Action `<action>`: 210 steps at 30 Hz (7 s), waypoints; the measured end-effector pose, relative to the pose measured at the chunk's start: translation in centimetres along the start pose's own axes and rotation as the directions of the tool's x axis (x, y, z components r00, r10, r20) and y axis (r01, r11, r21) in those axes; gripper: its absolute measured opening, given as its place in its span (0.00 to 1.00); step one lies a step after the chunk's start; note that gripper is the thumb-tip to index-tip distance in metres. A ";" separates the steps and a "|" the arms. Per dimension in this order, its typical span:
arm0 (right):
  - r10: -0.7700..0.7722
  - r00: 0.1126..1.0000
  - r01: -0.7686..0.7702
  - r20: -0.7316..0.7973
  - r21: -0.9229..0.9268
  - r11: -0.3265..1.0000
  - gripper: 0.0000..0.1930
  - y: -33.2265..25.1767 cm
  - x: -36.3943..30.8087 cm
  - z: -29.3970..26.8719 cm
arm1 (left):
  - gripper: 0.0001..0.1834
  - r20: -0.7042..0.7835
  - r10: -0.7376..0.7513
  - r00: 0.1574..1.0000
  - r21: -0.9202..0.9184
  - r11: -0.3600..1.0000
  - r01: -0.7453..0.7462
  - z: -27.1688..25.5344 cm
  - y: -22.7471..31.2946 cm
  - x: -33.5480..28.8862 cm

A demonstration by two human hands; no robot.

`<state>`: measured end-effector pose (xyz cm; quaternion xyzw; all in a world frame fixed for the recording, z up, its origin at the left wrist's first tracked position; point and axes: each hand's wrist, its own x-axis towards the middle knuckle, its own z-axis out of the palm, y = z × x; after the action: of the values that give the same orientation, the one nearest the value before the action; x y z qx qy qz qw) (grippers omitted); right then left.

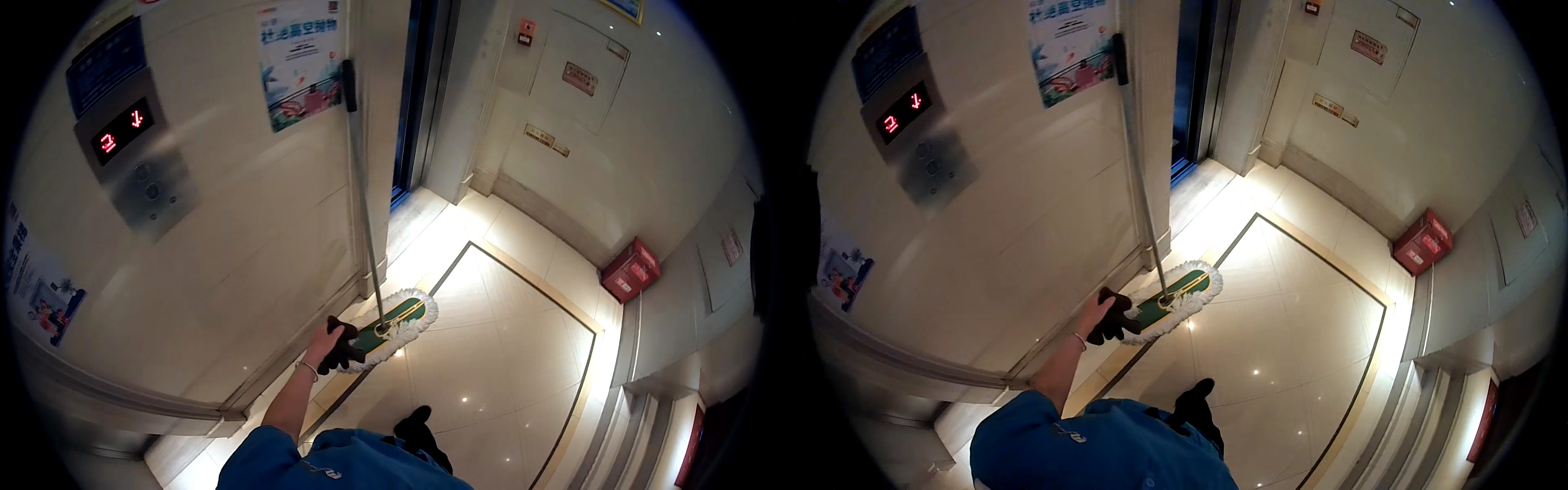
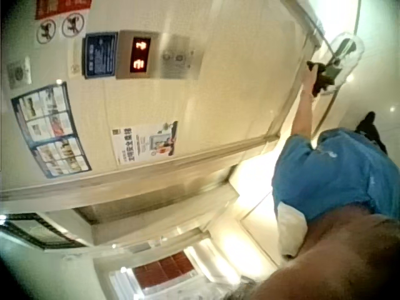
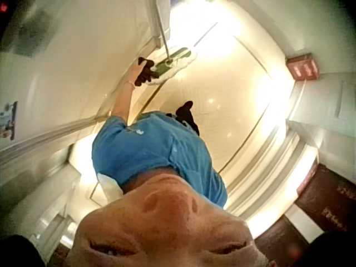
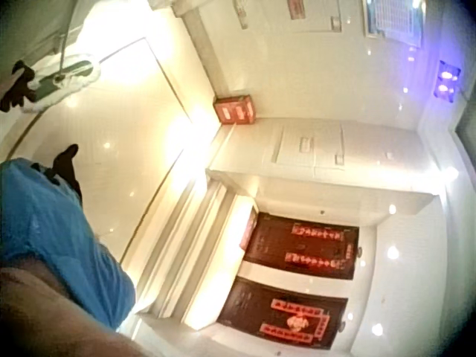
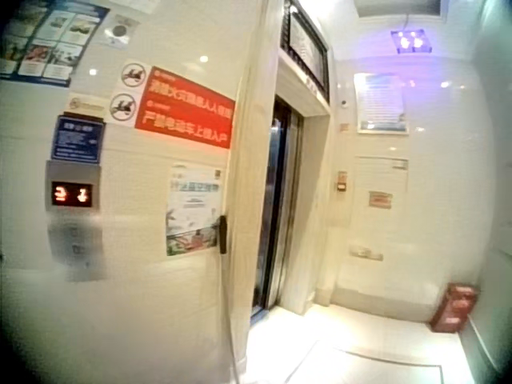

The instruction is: The person sweeps a tiled floor with a broom and dustpan, then wipes the elevator control panel and a digital display with a cloth. They proceed to mop the floor and clean the interior walls of the elevator while passengers are present.

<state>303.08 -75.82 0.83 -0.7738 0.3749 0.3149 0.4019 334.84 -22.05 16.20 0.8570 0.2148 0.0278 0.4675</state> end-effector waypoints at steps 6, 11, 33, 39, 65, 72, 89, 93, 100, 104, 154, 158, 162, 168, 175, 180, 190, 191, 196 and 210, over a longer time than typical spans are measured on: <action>-0.308 0.911 0.357 -0.275 0.148 0.922 0.12 -21.5 17.7 -16.5 | 0.37 -0.207 0.084 0.975 0.421 0.907 0.011 4.5 6.8 11.5; -0.660 0.737 0.669 -0.142 0.292 0.684 0.14 -53.0 17.7 -21.2 | 0.43 -0.225 0.004 0.974 0.234 0.971 0.050 7.4 9.7 20.3; -0.335 0.785 0.347 0.520 0.078 0.935 0.14 -50.7 46.0 -27.9 | 0.17 -0.403 -0.607 0.685 -0.559 0.756 0.341 21.8 14.9 28.4; -0.336 0.838 0.231 0.430 0.279 0.932 0.12 -45.3 52.2 -38.6 | 0.16 -0.506 -0.295 0.811 -0.209 0.954 0.217 32.0 21.2 25.9; -0.940 -0.218 0.932 0.264 0.342 -0.120 0.40 -93.3 45.4 -91.9 | 0.24 -0.166 0.038 0.985 -0.232 0.970 -0.077 90.1 80.3 36.1; -0.901 -0.240 0.841 0.362 0.541 -0.007 0.19 -113.0 34.6 -97.9 | 0.21 0.103 0.252 0.962 -0.474 0.863 -0.175 87.6 99.0 43.9; -0.985 -0.119 0.806 0.124 0.592 -0.022 0.08 -137.9 29.4 -107.9 | 0.27 0.448 -0.247 0.859 -0.615 0.613 0.496 76.8 103.3 45.7; -0.992 -0.084 0.830 0.092 0.557 -0.019 0.10 -143.2 28.6 -105.7 | 0.21 0.443 -0.412 0.796 -0.785 0.250 0.566 80.4 93.7 44.1; -0.959 -0.170 0.784 0.226 0.621 0.008 0.16 -154.8 29.4 -95.9 | 0.16 0.405 -0.699 0.590 -0.852 -0.053 0.521 75.5 86.6 51.0; -0.936 -0.209 0.746 0.285 0.665 0.036 0.17 -159.0 30.1 -89.7 | 0.25 0.312 -0.744 0.591 -0.818 0.106 0.566 72.2 87.1 55.3; -0.894 -0.433 0.440 -0.115 0.839 -0.321 0.18 -191.1 21.5 1.3 | 0.17 -0.385 -0.865 0.323 -0.837 0.474 0.273 45.8 56.6 82.9; -0.871 -0.450 0.597 -0.195 0.660 -0.456 0.17 -197.5 21.5 8.0 | 0.18 -0.411 -0.820 0.400 -0.819 0.524 0.232 44.6 51.1 86.5; -0.876 -0.480 0.793 0.042 0.449 -0.413 0.17 -195.0 29.5 13.1 | 0.17 -0.364 -0.828 0.427 -0.850 0.483 0.211 45.8 49.7 86.9; -0.935 -0.271 0.908 0.231 0.385 -0.168 0.13 -189.9 51.7 17.4 | 0.17 -0.398 -0.753 0.524 -0.791 0.571 0.220 43.5 44.5 90.3; -0.982 -0.031 0.856 0.186 0.512 0.070 0.12 -193.8 47.9 21.0 | 0.17 -0.267 -0.804 0.531 -0.832 0.470 0.294 30.1 36.9 100.3; -0.995 0.082 0.891 0.061 0.442 0.101 0.11 -200.4 46.8 25.1 | 0.17 -0.329 -0.749 0.575 -0.867 0.481 0.132 19.1 31.1 109.4; -0.993 0.120 0.828 -0.007 0.552 0.097 0.09 -206.6 46.4 31.4 | 0.18 -0.381 -0.644 0.663 -0.770 0.618 0.158 4.4 17.6 124.5; -0.994 0.110 0.822 -0.026 0.565 0.076 0.09 -207.5 46.9 32.6 | 0.18 -0.368 -0.632 0.682 -0.749 0.636 0.185 2.3 16.6 126.5; -0.996 0.071 0.787 -0.059 0.617 0.020 0.09 -216.3 45.0 39.3 | 0.18 -0.330 -0.582 0.743 -0.609 0.733 0.303 -3.9 8.6 136.2; -0.969 -0.080 0.764 -0.233 0.610 -0.210 0.11 -242.0 37.1 52.9 | 0.13 -0.136 -0.399 0.907 -0.699 0.687 0.198 -25.0 1.3 167.6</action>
<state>514.26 53.24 39.68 -0.5614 -0.2980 -0.0812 0.7678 480.95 63.22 5.62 0.5706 0.3915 0.1455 0.7071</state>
